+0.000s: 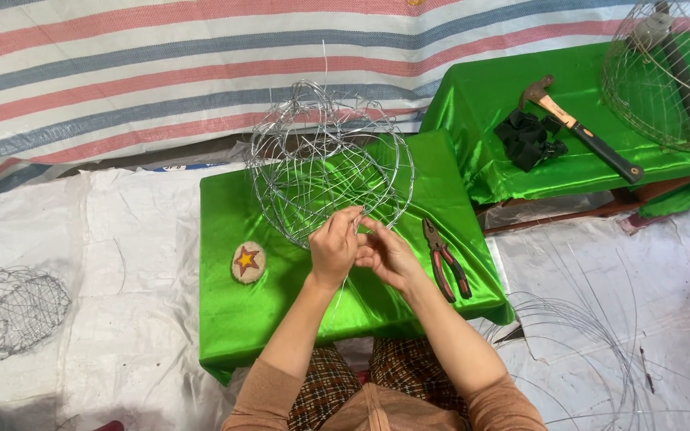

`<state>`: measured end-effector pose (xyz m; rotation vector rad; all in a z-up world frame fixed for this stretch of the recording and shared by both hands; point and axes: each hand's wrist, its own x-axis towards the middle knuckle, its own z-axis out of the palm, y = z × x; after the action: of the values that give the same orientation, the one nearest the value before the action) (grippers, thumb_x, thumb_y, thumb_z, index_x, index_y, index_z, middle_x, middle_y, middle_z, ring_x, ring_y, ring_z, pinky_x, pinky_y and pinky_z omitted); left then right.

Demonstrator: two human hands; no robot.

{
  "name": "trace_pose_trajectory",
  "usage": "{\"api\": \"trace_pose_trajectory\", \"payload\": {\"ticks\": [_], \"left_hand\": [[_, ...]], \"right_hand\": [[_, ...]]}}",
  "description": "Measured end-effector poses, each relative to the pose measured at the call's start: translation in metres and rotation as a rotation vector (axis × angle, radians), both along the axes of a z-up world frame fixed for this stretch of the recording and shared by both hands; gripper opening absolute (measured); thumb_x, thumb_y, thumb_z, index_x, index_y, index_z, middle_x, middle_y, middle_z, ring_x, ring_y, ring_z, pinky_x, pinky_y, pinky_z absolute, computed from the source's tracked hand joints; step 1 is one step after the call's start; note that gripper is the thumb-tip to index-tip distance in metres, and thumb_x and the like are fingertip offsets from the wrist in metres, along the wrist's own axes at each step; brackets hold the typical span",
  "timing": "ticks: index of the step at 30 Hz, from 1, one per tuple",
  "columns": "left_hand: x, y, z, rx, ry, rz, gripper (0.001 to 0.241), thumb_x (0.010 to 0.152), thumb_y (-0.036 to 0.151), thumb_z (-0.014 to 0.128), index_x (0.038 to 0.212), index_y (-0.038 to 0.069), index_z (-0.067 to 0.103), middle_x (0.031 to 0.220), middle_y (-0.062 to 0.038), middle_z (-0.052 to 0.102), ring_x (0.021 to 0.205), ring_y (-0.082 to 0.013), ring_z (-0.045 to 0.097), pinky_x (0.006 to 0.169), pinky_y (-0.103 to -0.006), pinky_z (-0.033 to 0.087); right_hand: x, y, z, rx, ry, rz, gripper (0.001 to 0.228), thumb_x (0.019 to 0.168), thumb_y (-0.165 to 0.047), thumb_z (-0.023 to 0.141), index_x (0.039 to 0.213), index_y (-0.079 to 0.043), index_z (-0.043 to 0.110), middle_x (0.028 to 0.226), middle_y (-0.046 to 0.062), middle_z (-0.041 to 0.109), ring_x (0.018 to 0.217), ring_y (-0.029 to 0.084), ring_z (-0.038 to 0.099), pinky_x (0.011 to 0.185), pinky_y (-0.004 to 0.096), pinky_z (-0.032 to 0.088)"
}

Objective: The person weaves thin metal wires into a spherical wire frame using their hands and pliers. They cut the wires with pliers and bend the ends to secure them within the cage structure.

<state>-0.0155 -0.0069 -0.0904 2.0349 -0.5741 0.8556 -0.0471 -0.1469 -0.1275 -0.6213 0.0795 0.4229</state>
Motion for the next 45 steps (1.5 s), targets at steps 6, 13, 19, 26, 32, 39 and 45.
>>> {"api": "trace_pose_trajectory", "payload": {"ticks": [6, 13, 19, 26, 32, 39, 45], "left_hand": [[-0.015, 0.005, 0.035, -0.107, 0.115, -0.01, 0.012, 0.099, 0.005, 0.059, 0.096, 0.006, 0.07, 0.092, -0.008, 0.078, 0.076, -0.024, 0.075, 0.063, -0.032, 0.061], [0.001, 0.016, 0.013, 0.152, -0.017, -0.143, 0.017, 0.099, 0.019, 0.061, 0.109, 0.016, 0.074, 0.106, -0.003, 0.075, 0.1, -0.0219, 0.072, 0.085, -0.0333, 0.06], [0.011, 0.043, 0.051, 0.651, -0.063, -0.382, 0.019, 0.1, 0.019, 0.057, 0.108, 0.011, 0.072, 0.114, -0.008, 0.073, 0.111, -0.025, 0.068, 0.099, -0.0362, 0.055], [0.005, 0.055, 0.046, 0.394, 0.122, -0.254, 0.038, 0.104, 0.021, 0.047, 0.141, 0.015, 0.055, 0.135, -0.008, 0.062, 0.127, -0.0232, 0.057, 0.107, -0.0375, 0.049], [-0.008, 0.039, 0.02, 0.554, -0.076, -0.079, 0.038, 0.103, 0.036, 0.049, 0.139, 0.025, 0.056, 0.131, -0.004, 0.062, 0.121, -0.0263, 0.058, 0.096, -0.0411, 0.05], [0.01, 0.025, 0.003, 0.531, -0.05, -0.022, 0.036, 0.103, 0.047, 0.043, 0.11, 0.02, 0.066, 0.109, 0.0, 0.07, 0.101, -0.0194, 0.067, 0.077, -0.0326, 0.055], [0.008, 0.026, 0.015, 0.101, 0.07, -0.035, 0.019, 0.099, 0.023, 0.063, 0.083, 0.015, 0.068, 0.084, 0.003, 0.075, 0.079, -0.0174, 0.073, 0.067, -0.0274, 0.057]], "right_hand": [[0.012, 0.009, -0.019, 0.06, 0.033, -0.028, 0.023, 0.1, -0.013, 0.06, 0.123, -0.013, 0.055, 0.088, 0.009, 0.072, 0.072, 0.027, 0.076, 0.068, 0.046, 0.067], [0.021, -0.008, 0.007, 0.082, -0.045, -0.014, 0.038, 0.102, -0.006, 0.049, 0.139, -0.016, 0.049, 0.083, 0.008, 0.072, 0.036, 0.009, 0.054, 0.032, 0.02, 0.049], [0.017, -0.008, 0.045, -0.263, -0.057, 0.136, 0.018, 0.097, 0.003, 0.049, 0.112, -0.001, 0.058, 0.071, 0.015, 0.061, 0.024, 0.012, 0.042, 0.021, 0.022, 0.03], [0.017, -0.016, 0.08, -0.595, -0.139, 0.156, 0.03, 0.101, -0.001, 0.046, 0.126, 0.011, 0.057, 0.076, 0.023, 0.073, 0.026, 0.008, 0.047, 0.023, 0.019, 0.028], [0.044, -0.017, 0.025, -0.559, -0.039, 0.132, 0.017, 0.099, -0.004, 0.054, 0.108, 0.008, 0.061, 0.07, 0.021, 0.068, 0.025, 0.014, 0.05, 0.021, 0.023, 0.03], [0.051, -0.012, 0.018, -0.449, -0.018, 0.169, 0.021, 0.097, -0.001, 0.053, 0.112, 0.005, 0.065, 0.068, 0.018, 0.061, 0.025, 0.015, 0.049, 0.02, 0.026, 0.032], [0.048, -0.01, 0.026, -0.118, 0.044, 0.117, 0.046, 0.1, -0.004, 0.042, 0.145, -0.008, 0.051, 0.074, 0.007, 0.068, 0.03, 0.003, 0.039, 0.028, 0.015, 0.029]]}}
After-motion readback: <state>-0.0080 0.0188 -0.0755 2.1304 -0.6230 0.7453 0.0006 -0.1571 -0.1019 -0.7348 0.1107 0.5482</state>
